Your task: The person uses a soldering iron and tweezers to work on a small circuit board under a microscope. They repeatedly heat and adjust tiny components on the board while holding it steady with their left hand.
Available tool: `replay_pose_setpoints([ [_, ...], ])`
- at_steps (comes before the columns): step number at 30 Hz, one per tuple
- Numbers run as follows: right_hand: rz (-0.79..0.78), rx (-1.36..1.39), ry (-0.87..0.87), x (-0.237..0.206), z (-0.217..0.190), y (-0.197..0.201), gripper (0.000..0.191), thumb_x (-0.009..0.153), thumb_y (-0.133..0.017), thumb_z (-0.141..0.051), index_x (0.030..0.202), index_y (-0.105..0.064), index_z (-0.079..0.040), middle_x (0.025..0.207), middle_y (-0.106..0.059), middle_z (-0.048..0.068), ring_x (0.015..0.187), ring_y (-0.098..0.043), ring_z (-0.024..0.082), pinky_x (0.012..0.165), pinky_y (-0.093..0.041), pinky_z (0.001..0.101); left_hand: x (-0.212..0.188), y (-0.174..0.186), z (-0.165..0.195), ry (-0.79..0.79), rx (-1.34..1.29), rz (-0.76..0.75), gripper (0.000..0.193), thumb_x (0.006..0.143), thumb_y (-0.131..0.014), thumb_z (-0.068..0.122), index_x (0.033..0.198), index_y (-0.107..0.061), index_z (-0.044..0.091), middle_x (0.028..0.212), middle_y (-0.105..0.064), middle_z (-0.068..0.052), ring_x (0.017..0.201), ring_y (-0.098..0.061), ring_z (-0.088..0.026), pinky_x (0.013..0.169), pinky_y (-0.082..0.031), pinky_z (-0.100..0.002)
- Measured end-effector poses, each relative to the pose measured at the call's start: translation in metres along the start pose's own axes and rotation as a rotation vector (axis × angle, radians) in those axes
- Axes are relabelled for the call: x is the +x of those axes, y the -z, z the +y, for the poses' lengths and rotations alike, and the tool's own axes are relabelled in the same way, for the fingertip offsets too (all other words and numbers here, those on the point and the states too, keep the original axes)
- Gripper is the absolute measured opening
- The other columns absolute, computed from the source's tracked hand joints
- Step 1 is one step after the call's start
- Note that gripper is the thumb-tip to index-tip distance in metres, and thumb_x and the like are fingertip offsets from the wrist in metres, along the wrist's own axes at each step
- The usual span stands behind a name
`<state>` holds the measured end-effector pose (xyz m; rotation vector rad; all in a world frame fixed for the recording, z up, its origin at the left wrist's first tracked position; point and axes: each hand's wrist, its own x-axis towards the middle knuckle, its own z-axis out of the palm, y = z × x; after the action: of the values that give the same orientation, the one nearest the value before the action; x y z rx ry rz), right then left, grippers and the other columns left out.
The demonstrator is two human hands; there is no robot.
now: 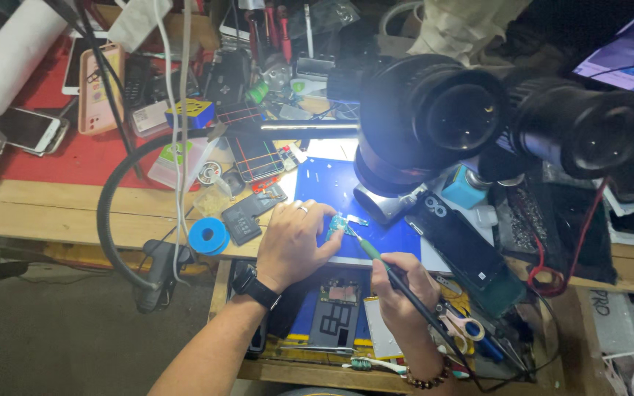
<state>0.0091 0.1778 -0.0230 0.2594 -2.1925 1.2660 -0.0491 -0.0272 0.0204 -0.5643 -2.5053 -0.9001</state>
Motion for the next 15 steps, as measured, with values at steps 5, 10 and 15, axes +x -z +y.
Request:
replay_pose_setpoints([
  [5,0.003,0.008,-0.015,-0.0015,0.0013,-0.0006,0.018,0.088,-0.079,-0.013,0.1,-0.067,-0.006,0.068,-0.062,-0.002,0.055,-0.055,0.004,0.049,-0.043,0.0213,-0.0003,0.0011,-0.0008,-0.011,-0.013,-0.001,0.023,0.087,-0.071,0.028,0.104,-0.067,0.012,0.073,-0.056,-0.001,0.074,-0.058,-0.022,0.074,-0.041,-0.04],
  [10,-0.007,-0.005,-0.022,-0.0016,0.0029,0.0007,0.018,0.089,-0.079,-0.015,0.1,-0.068,-0.006,0.067,-0.062,-0.002,0.056,-0.056,0.004,0.05,-0.044,0.0216,-0.0002,0.003,-0.0031,-0.017,-0.03,-0.031,0.033,0.081,-0.071,0.024,0.112,-0.068,0.012,0.074,-0.056,-0.002,0.075,-0.058,-0.023,0.075,-0.041,-0.04],
  [15,-0.013,-0.042,-0.001,0.0001,0.0026,0.0008,0.018,0.089,-0.078,-0.017,0.099,-0.068,-0.006,0.067,-0.064,-0.002,0.055,-0.059,0.004,0.049,-0.046,0.0217,-0.0009,0.0033,-0.0053,-0.041,-0.052,-0.026,0.032,0.082,-0.073,0.025,0.112,-0.069,0.013,0.076,-0.056,-0.002,0.077,-0.058,-0.023,0.076,-0.042,-0.04],
])
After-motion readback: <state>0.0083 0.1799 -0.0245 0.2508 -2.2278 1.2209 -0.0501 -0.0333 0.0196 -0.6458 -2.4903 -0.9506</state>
